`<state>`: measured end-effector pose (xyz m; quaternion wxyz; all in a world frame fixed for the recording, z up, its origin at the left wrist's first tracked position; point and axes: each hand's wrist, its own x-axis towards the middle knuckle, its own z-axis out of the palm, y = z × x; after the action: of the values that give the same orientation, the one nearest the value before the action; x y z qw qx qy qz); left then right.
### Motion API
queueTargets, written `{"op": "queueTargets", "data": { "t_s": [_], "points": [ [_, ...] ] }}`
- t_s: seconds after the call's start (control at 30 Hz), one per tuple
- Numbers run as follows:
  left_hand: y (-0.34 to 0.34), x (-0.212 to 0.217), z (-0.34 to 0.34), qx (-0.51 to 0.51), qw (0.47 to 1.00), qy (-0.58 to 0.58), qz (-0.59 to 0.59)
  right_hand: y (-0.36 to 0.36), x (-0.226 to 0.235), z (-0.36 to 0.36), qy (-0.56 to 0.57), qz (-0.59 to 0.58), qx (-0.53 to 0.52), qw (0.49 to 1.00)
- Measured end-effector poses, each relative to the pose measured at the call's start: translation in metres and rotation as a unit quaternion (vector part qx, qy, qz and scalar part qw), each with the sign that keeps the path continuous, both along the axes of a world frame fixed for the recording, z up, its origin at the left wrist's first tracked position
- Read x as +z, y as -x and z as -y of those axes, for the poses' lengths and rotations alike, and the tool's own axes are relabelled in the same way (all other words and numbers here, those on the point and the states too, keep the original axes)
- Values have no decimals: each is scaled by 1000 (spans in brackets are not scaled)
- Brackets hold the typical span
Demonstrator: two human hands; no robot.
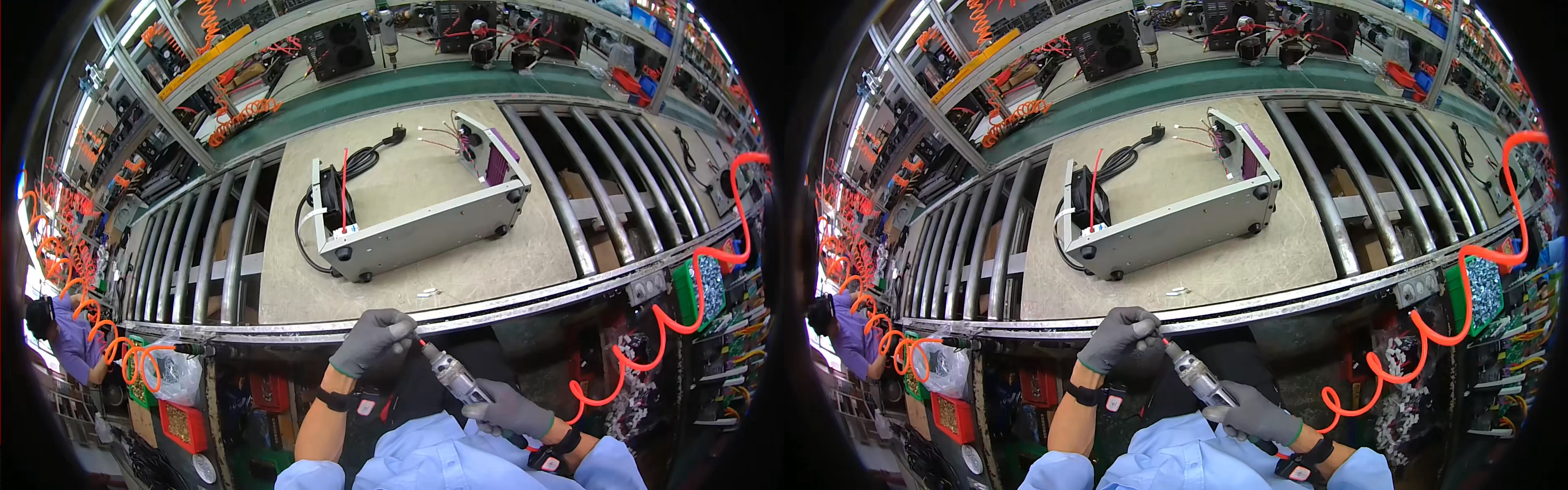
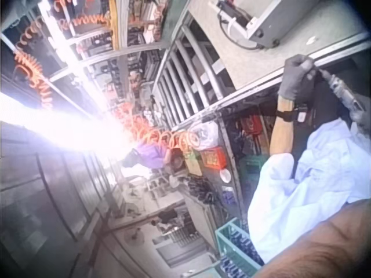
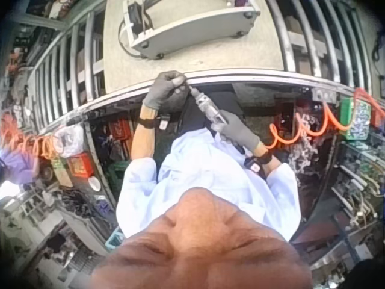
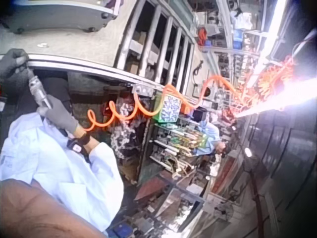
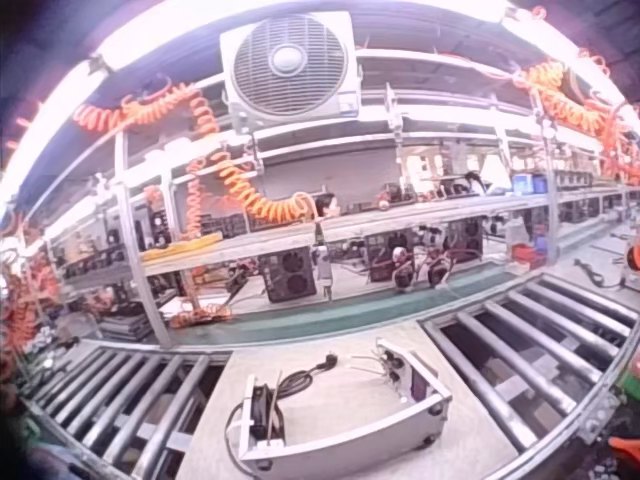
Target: Assembling internal components and screwing a metal casing for a power inverter on a factory assembly line.
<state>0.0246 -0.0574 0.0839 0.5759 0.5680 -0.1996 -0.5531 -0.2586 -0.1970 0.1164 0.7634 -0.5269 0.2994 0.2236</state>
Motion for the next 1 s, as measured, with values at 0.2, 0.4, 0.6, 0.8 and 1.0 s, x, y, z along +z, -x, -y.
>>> {"op": "queueTargets", "data": {
  "t_s": [0.2,0.4,0.6,0.8,1.0],
  "points": [
    [4,5,14,-16,998,-55,26,5,-3,-2,93,10,-15,996],
    [16,-2,32,48,994,-53,86,-4,-3,-9,131,26,-92,987],
    [17,-36,64,106,770,-21,628,-24,-7,-4,154,40,-140,977],
    [12,-20,37,72,771,-68,629,-54,-7,5,120,51,-107,986],
    [-25,62,17,71,860,-18,505,-87,-16,6,61,69,-105,990]
  ]
}}
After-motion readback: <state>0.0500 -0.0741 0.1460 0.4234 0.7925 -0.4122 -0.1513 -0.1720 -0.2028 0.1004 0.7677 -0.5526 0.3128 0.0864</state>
